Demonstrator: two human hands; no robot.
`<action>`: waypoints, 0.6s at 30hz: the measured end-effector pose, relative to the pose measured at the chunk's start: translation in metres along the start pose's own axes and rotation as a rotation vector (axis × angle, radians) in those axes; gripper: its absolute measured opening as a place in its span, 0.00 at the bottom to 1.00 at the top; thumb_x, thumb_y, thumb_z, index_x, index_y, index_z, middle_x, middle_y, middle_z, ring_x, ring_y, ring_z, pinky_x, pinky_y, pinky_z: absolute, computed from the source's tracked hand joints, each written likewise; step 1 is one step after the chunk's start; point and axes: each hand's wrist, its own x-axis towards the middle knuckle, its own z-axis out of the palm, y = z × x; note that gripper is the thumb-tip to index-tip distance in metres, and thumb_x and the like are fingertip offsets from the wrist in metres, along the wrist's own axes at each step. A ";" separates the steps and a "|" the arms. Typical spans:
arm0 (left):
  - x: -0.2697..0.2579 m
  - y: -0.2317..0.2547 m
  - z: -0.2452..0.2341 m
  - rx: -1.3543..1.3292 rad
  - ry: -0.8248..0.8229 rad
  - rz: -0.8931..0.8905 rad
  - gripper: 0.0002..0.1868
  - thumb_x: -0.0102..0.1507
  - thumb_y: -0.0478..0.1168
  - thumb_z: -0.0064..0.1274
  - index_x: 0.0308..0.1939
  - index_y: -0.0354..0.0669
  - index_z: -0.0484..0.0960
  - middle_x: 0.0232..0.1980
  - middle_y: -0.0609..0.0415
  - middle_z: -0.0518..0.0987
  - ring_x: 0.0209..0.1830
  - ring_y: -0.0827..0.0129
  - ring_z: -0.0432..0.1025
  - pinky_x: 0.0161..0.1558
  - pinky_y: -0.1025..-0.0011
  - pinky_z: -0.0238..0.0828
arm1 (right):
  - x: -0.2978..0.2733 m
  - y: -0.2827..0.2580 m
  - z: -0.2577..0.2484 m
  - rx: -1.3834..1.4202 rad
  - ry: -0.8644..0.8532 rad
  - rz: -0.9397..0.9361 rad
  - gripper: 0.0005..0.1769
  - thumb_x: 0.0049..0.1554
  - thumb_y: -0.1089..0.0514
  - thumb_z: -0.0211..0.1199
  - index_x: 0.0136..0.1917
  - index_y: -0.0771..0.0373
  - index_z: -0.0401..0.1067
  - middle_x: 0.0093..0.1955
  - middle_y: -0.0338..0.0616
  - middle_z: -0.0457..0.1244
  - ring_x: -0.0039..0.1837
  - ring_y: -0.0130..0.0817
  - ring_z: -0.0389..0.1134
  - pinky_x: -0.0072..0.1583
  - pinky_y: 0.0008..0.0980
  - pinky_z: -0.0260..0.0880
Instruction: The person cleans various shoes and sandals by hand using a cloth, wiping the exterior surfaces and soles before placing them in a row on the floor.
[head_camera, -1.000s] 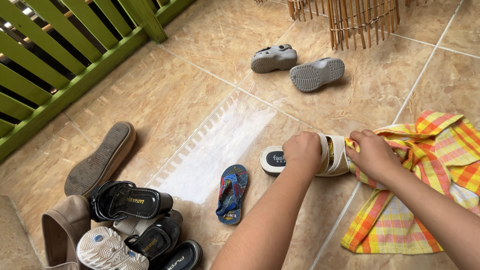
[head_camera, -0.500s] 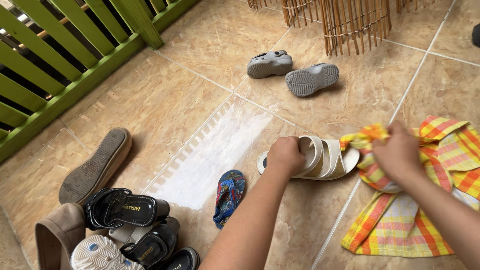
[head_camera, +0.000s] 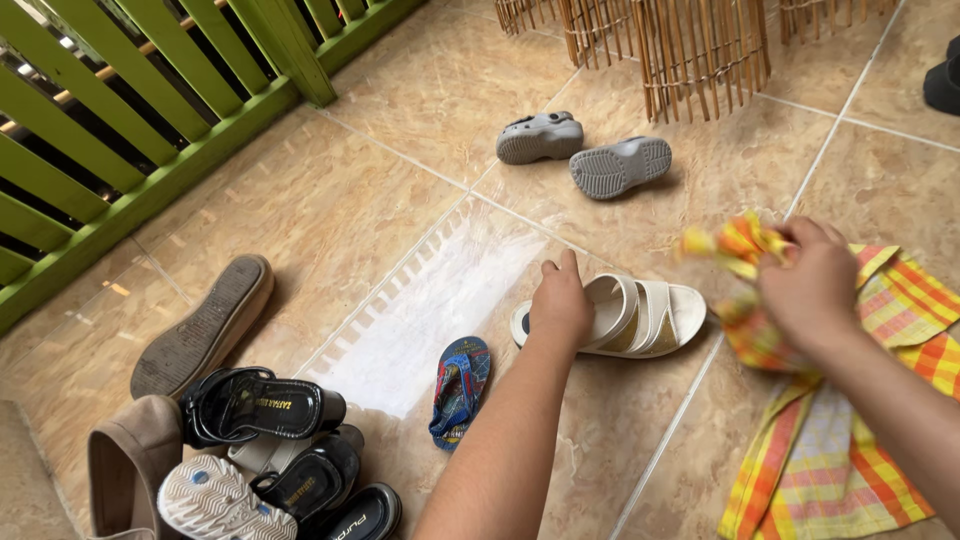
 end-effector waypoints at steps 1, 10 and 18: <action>-0.002 0.001 -0.003 -0.015 -0.024 0.005 0.30 0.56 0.32 0.59 0.62 0.43 0.72 0.60 0.37 0.73 0.53 0.45 0.74 0.51 0.57 0.75 | 0.000 -0.010 0.003 0.125 0.154 -0.220 0.22 0.57 0.62 0.59 0.64 0.68 0.74 0.55 0.56 0.68 0.53 0.51 0.72 0.55 0.43 0.72; -0.005 -0.008 0.010 0.133 -0.092 0.004 0.13 0.65 0.38 0.47 0.48 0.50 0.87 0.51 0.43 0.83 0.52 0.49 0.78 0.51 0.55 0.76 | -0.068 -0.032 0.048 0.164 -0.353 -0.619 0.23 0.42 0.66 0.57 0.51 0.60 0.79 0.57 0.54 0.70 0.52 0.48 0.73 0.53 0.43 0.73; 0.020 -0.028 -0.020 -0.022 0.183 0.005 0.13 0.65 0.39 0.47 0.48 0.45 0.86 0.49 0.39 0.82 0.51 0.45 0.77 0.53 0.52 0.74 | -0.016 0.022 0.003 0.572 -0.654 0.382 0.24 0.61 0.48 0.57 0.52 0.73 0.80 0.52 0.49 0.74 0.55 0.39 0.74 0.56 0.41 0.74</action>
